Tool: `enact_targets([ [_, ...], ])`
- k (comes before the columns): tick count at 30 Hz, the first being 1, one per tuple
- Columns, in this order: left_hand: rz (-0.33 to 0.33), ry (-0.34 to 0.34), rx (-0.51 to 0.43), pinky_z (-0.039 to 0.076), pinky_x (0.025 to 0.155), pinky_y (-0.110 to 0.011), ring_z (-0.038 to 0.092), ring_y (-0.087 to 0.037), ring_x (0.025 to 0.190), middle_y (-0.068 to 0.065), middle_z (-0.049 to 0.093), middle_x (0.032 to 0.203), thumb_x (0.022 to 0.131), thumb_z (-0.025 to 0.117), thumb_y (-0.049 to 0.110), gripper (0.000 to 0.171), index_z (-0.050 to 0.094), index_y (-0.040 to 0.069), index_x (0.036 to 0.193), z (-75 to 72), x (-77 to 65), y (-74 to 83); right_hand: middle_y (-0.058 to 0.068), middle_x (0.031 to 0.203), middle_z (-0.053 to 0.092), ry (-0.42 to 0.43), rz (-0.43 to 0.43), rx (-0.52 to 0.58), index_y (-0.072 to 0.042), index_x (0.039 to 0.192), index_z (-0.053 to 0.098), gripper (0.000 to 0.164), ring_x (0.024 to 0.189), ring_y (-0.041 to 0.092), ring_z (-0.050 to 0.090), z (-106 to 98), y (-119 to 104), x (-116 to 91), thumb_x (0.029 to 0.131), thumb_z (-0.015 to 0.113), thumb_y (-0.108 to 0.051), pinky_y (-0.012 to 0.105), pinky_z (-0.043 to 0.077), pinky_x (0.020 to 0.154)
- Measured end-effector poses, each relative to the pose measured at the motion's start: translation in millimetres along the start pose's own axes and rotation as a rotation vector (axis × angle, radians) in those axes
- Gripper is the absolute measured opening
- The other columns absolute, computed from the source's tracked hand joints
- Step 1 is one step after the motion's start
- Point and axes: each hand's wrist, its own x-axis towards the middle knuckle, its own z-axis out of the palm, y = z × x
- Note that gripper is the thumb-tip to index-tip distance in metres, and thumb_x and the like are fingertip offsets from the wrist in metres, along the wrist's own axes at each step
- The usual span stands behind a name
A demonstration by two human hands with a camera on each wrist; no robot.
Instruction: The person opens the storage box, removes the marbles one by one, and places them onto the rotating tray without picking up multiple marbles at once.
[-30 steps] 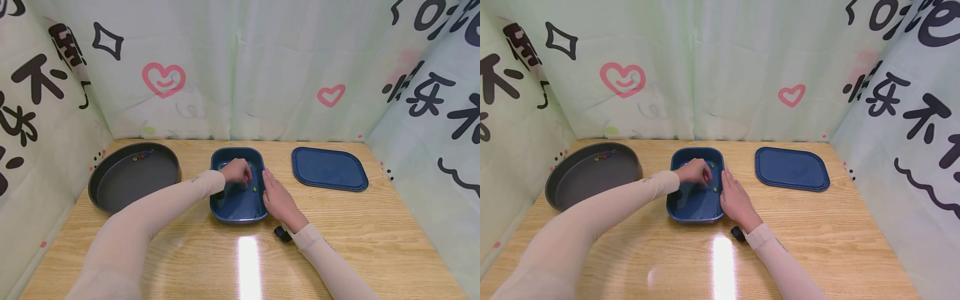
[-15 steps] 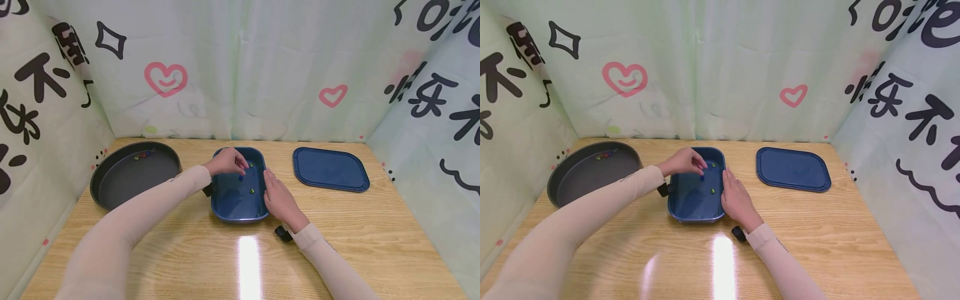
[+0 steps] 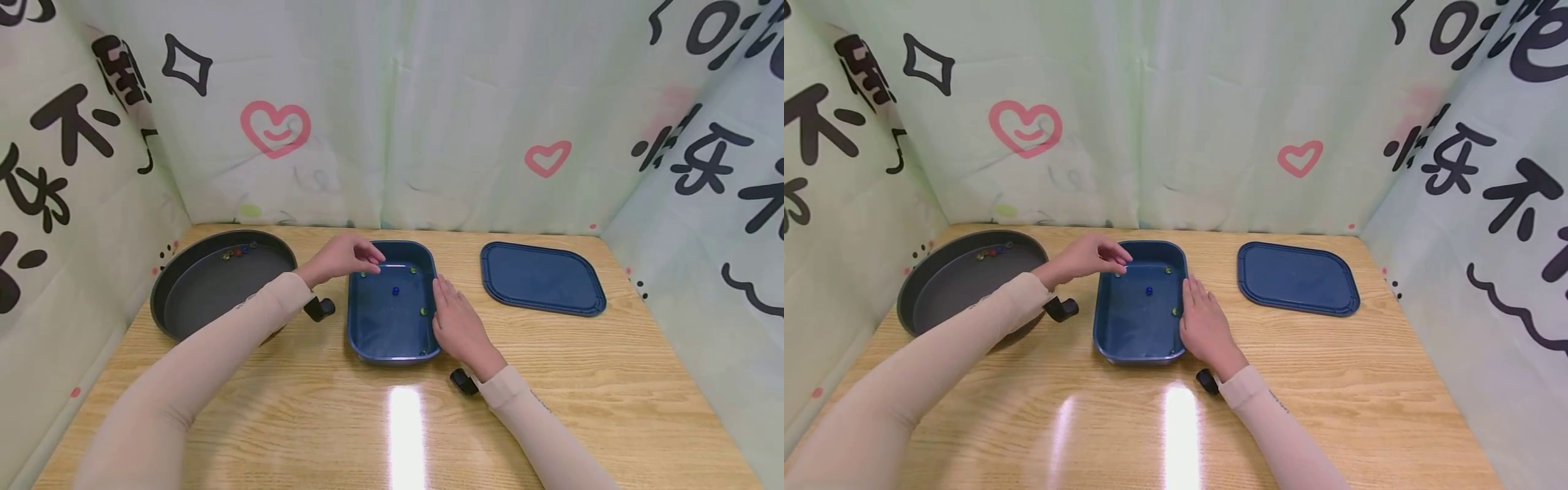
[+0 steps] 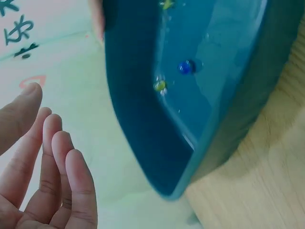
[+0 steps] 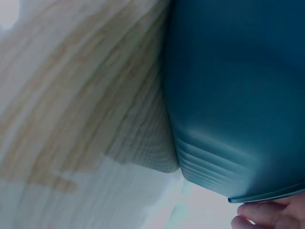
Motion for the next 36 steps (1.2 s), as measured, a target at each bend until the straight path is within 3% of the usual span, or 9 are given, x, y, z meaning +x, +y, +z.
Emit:
enact_targets([
  [7, -0.026, 0.071, -0.057, 0.053, 0.082, -0.033, 0.065, -0.023, 0.091, -0.013, 0.070, 0.105, 0.084, 0.070, 0.015, 0.027, 0.070, 0.005, 0.110, -27.9, -16.7, -8.3, 0.021, 0.154, 0.022, -0.001, 0.010, -0.013, 0.007, 0.146, 0.023, 0.058, 0.143, 0.033, 0.023, 0, -1, 0, 0.095, 0.042, -0.013, 0.049, 0.025, 0.114],
  [11, -0.043, 0.115, -0.063, 0.052, 0.078, -0.030, 0.063, -0.026, 0.095, -0.014, 0.069, 0.110, 0.086, 0.069, 0.017, 0.031, 0.068, 0.005, 0.114, -47.0, -26.2, -17.6, 0.021, 0.154, 0.023, 0.003, 0.006, -0.031, 0.008, 0.145, 0.023, 0.058, 0.143, 0.034, 0.024, 0, -1, 0, 0.095, 0.042, -0.013, 0.049, 0.026, 0.113],
  [18, -0.103, 0.218, -0.073, 0.049, 0.088, -0.034, 0.059, -0.019, 0.096, -0.014, 0.066, 0.114, 0.089, 0.065, 0.023, 0.035, 0.065, 0.006, 0.119, -82.9, -43.1, -39.4, 0.021, 0.154, 0.022, -0.006, 0.007, -0.053, 0.008, 0.145, 0.023, 0.057, 0.143, 0.034, 0.023, -1, -1, 0, 0.095, 0.041, -0.014, 0.049, 0.025, 0.114],
  [21, -0.135, 0.264, -0.094, 0.047, 0.091, -0.034, 0.059, -0.010, 0.094, -0.006, 0.068, 0.110, 0.090, 0.064, 0.027, 0.038, 0.063, 0.006, 0.121, -96.2, -50.5, -49.4, 0.021, 0.154, 0.022, -0.013, 0.010, -0.054, 0.007, 0.146, 0.023, 0.058, 0.143, 0.033, 0.023, -2, -2, -1, 0.095, 0.041, -0.014, 0.049, 0.024, 0.114],
  [26, -0.156, 0.326, -0.121, 0.046, 0.078, -0.019, 0.056, 0.005, 0.085, 0.017, 0.066, 0.095, 0.089, 0.063, 0.031, 0.040, 0.064, 0.006, 0.121, -112.8, -61.7, -65.0, 0.022, 0.154, 0.023, -0.014, 0.008, -0.052, 0.008, 0.145, 0.023, 0.058, 0.143, 0.034, 0.023, -3, -3, -1, 0.095, 0.042, -0.014, 0.050, 0.024, 0.114],
  [36, -0.158, 0.453, -0.179, 0.044, 0.074, -0.010, 0.054, 0.011, 0.081, 0.029, 0.059, 0.083, 0.088, 0.064, 0.033, 0.036, 0.066, 0.009, 0.116, -127.6, -72.6, -110.8, 0.021, 0.154, 0.021, -0.027, 0.015, -0.048, 0.008, 0.146, 0.022, 0.058, 0.144, 0.034, 0.022, -2, -3, -1, 0.096, 0.041, -0.015, 0.049, 0.023, 0.115],
])
